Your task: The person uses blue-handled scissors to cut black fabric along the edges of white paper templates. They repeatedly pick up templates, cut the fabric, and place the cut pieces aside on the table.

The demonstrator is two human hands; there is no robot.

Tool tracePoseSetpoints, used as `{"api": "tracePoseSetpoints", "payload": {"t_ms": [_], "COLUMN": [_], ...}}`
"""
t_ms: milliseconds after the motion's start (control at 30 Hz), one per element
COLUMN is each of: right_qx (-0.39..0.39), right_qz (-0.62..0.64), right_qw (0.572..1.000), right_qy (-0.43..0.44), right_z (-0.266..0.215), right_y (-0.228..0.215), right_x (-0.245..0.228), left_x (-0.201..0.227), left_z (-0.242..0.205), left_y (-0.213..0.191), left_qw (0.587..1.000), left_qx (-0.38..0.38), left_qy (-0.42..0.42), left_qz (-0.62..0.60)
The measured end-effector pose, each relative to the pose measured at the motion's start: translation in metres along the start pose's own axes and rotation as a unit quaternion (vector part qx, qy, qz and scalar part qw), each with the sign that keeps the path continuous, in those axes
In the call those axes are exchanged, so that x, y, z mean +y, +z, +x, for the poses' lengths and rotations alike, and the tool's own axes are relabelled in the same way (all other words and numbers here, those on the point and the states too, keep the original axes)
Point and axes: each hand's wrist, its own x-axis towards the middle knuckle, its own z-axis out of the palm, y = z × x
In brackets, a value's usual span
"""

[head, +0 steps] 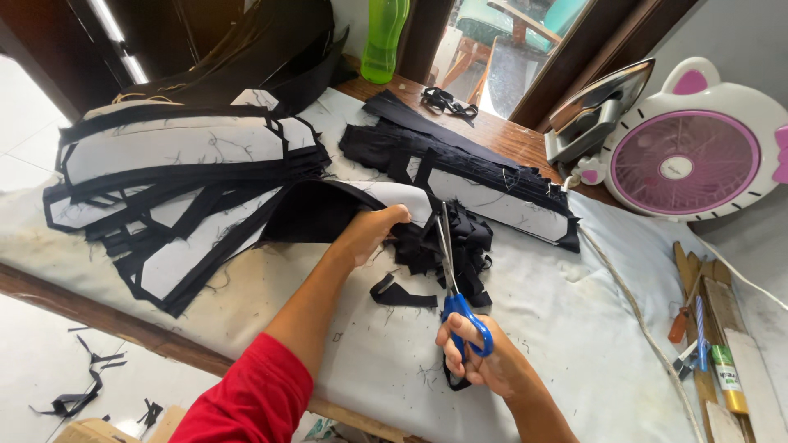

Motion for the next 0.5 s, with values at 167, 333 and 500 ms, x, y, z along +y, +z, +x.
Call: {"api": "tracePoseSetpoints", "payload": {"t_ms": [167,333,500], "right_qx": [-0.004,0.015,0.025], "right_qz": [0.015,0.013,0.007], "right_qw": [1.000,1.000,1.000], "right_qy": [-0.002,-0.006,-0.004], "right_z": [0.001,-0.002,-0.001], "right_y": [-0.001,0.004,0.004], "right_x": [0.002,-0.003,-0.004], "left_x": [0.001,0.015,0.008], "left_z": [-0.001,-0.020,-0.011], "left_y": [0.002,0.003,0.004], "left_qw": [1.000,0.999,0.997], "left_qx": [-0.014,-0.014,-0.030], "left_qy": [0.008,0.000,-0.002], "left_qz": [0.012,0.037,0.073]}}
